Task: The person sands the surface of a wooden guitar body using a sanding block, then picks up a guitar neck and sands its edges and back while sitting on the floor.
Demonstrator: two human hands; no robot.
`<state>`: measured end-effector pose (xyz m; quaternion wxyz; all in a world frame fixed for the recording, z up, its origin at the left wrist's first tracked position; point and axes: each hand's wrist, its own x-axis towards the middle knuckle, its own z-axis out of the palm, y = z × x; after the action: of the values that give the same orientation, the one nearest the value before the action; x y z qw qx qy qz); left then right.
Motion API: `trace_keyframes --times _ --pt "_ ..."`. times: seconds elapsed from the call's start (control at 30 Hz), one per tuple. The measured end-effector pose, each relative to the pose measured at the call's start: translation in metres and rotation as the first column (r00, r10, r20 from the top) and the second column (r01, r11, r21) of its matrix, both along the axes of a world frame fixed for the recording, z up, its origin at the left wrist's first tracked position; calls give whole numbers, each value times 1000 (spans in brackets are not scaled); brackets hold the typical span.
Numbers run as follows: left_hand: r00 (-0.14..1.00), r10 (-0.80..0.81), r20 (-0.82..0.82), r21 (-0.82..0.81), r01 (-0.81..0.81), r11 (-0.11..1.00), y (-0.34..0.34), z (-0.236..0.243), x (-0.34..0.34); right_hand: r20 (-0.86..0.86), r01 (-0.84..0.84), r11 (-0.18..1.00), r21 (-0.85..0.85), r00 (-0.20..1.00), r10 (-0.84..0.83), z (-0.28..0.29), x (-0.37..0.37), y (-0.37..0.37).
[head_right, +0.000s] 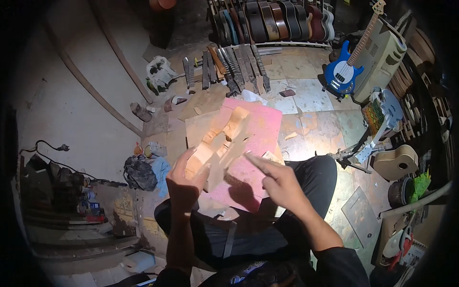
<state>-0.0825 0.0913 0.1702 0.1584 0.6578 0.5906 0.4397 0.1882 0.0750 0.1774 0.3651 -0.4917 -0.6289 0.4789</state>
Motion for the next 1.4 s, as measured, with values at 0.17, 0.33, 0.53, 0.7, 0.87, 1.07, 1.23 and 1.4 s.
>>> trace_keyframes --times 0.17,0.33,0.53,0.7,0.87,1.07,1.23,1.4 --pt "980 -22 -197 -28 17 999 10 20 -7 -156 88 974 -210 980 -122 -38 19 -15" --pt "963 -114 -245 75 136 988 13 13 -15 -104 98 976 -192 987 -120 -75 23 -31" --pt "992 -116 -44 -16 116 993 14 18 -16 -97 87 961 -262 988 -116 -82 23 -38" --pt "983 -140 -119 -329 94 940 30 38 -15 -119 51 965 -256 989 -84 -90 28 -38" --pt "925 -337 174 -578 373 726 70 39 -29 -216 -33 952 -305 976 -35 -91 8 -38" --pt "780 -598 184 -553 585 594 135 38 -18 -394 -86 916 -393 915 -83 -96 -8 -36" --pt "706 -622 340 -571 680 460 142 8 -5 -584 6 915 -404 768 -263 -81 -47 -31" --pt "681 -617 395 -454 729 513 134 -11 21 -409 313 937 155 884 -227 -74 -59 -23"
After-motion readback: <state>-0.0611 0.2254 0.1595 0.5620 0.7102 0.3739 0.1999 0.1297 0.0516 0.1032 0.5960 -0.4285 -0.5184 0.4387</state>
